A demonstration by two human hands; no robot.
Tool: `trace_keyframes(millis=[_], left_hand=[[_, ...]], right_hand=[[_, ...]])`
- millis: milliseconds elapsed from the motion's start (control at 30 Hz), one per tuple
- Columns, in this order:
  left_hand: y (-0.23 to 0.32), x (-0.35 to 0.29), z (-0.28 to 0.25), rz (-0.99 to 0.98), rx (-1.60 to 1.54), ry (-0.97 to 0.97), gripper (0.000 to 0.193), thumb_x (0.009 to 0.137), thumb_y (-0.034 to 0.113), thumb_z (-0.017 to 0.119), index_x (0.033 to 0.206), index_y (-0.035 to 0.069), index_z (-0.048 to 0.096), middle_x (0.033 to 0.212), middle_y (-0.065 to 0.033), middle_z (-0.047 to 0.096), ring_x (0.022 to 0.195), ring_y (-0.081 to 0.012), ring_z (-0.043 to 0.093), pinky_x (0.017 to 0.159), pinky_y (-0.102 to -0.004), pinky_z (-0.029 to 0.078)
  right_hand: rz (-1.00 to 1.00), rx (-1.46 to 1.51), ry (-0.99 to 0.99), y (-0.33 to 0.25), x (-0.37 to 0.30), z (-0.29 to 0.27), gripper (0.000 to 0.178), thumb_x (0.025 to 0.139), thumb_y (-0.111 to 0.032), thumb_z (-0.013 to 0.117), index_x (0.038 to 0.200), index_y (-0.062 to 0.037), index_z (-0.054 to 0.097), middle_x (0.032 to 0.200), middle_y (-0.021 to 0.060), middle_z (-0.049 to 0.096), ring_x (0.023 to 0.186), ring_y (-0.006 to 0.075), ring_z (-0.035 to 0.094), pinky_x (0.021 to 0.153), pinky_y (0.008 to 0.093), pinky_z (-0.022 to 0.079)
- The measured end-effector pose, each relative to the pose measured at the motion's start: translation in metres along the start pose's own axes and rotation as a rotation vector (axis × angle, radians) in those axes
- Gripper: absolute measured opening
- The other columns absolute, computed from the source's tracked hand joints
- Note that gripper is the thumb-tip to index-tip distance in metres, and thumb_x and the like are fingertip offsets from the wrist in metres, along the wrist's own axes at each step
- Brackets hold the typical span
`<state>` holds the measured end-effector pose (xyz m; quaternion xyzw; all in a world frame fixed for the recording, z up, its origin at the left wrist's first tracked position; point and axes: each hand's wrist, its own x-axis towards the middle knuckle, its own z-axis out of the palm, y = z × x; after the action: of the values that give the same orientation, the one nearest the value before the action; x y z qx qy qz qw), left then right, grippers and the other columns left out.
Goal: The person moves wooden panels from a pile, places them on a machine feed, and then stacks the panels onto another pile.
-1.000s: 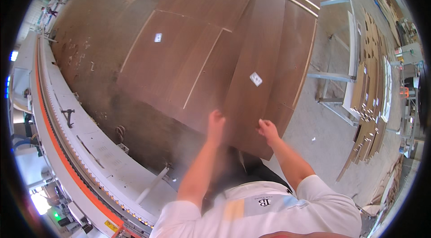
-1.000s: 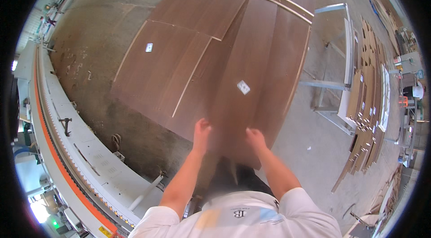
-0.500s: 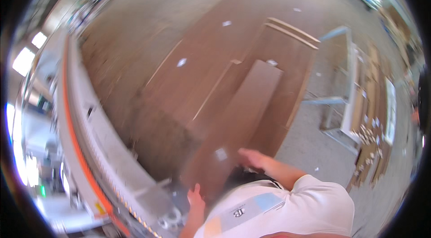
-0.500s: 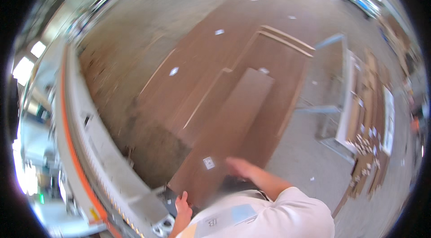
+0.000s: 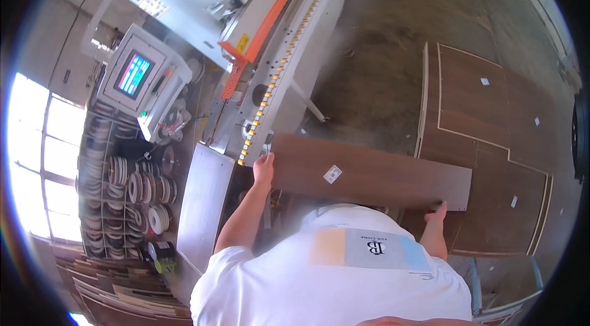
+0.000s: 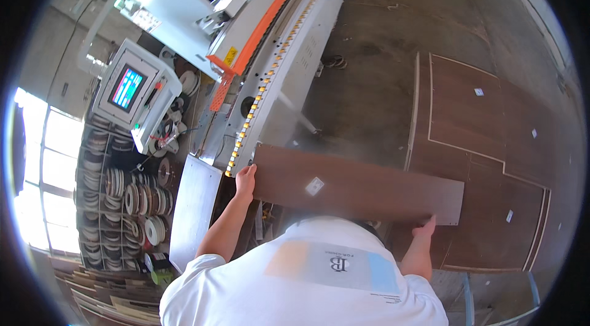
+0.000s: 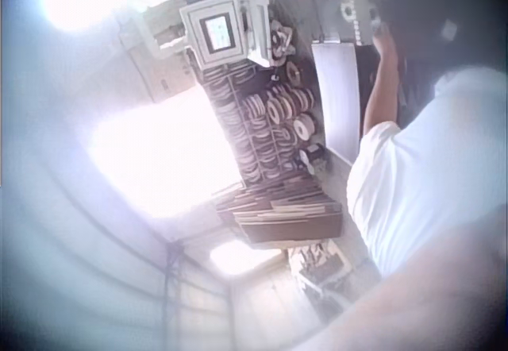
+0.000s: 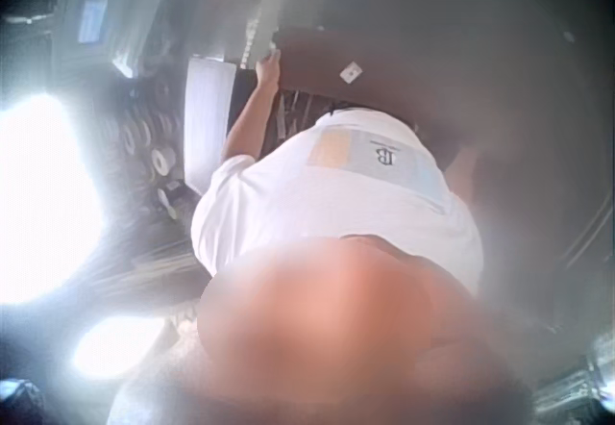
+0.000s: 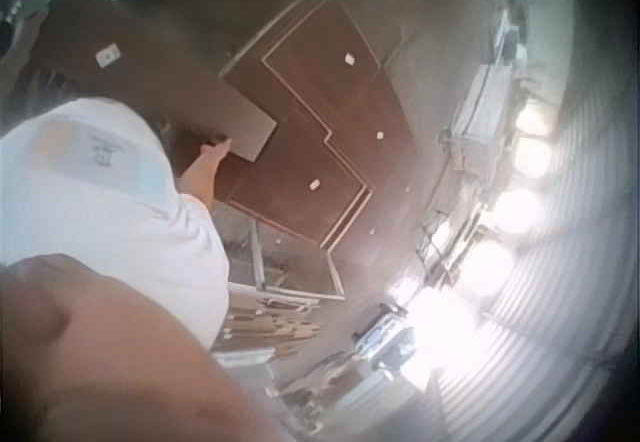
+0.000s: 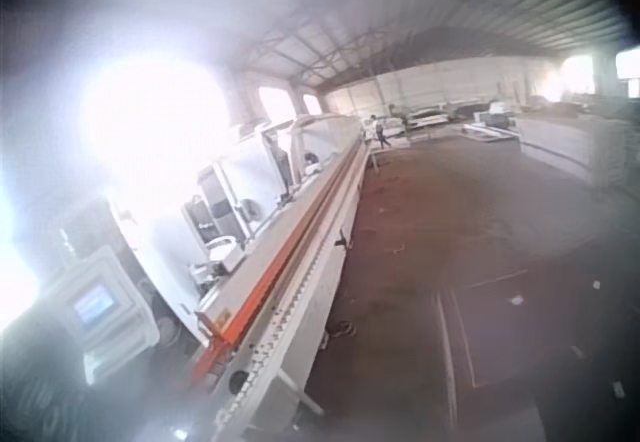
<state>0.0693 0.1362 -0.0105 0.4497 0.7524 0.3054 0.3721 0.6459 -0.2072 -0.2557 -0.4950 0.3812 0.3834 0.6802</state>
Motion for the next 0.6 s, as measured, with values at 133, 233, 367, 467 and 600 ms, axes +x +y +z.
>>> trace_keyframes(millis=[133,233,367,467,600], left_hand=[[-0.017,0.056,-0.029,0.058,0.164,0.15,0.049,0.091,0.046,0.062,0.086,-0.003,0.068,0.068,-0.0138,0.061,0.067,-0.0243,0.061,0.068,-0.0404,0.048],[-0.014,0.102,-0.041,0.01,0.273,0.156,0.053,0.091,0.05,0.057,0.092,-0.001,0.071,0.077,-0.0195,0.067,0.08,-0.0332,0.068,0.075,-0.0446,0.05],[0.006,0.173,-0.043,0.085,0.382,0.16,0.055,0.093,0.053,0.05,0.103,0.005,0.074,0.094,-0.022,0.072,0.096,-0.0405,0.068,0.084,-0.0486,0.051],[0.018,0.223,-0.034,0.141,0.527,0.14,0.051,0.094,0.05,0.048,0.11,0.007,0.072,0.103,-0.0196,0.072,0.102,-0.0417,0.066,0.089,-0.0502,0.05],[0.017,0.265,-0.041,0.3,0.637,0.226,0.041,0.093,0.039,0.057,0.122,0.012,0.066,0.126,-0.0122,0.065,0.122,-0.0343,0.056,0.1,-0.0498,0.043]], right_hand=[[0.003,-0.021,-0.012,0.027,-0.033,0.033,0.054,0.098,-0.051,0.058,0.135,-0.0124,0.055,0.135,0.0096,0.056,0.122,0.03,0.052,0.102,0.0478,0.046],[-0.134,0.021,-0.146,0.023,-0.082,0.056,0.057,0.096,-0.052,0.061,0.136,-0.0107,0.054,0.136,0.01,0.055,0.123,0.0306,0.051,0.104,0.0474,0.044],[-0.214,0.035,-0.172,0.015,-0.097,0.092,0.063,0.095,-0.051,0.064,0.139,-0.008,0.052,0.14,0.0093,0.054,0.125,0.0291,0.051,0.106,0.0469,0.043],[-0.311,-0.01,-0.155,0.038,-0.085,0.114,0.063,0.097,-0.052,0.062,0.141,-0.0074,0.051,0.141,0.0081,0.055,0.127,0.0287,0.051,0.11,0.0427,0.041],[-0.279,0.064,-0.303,0.087,-0.101,0.154,0.051,0.097,-0.047,0.064,0.13,-0.0091,0.059,0.132,0.0039,0.062,0.12,0.0245,0.056,0.104,0.0384,0.046]])
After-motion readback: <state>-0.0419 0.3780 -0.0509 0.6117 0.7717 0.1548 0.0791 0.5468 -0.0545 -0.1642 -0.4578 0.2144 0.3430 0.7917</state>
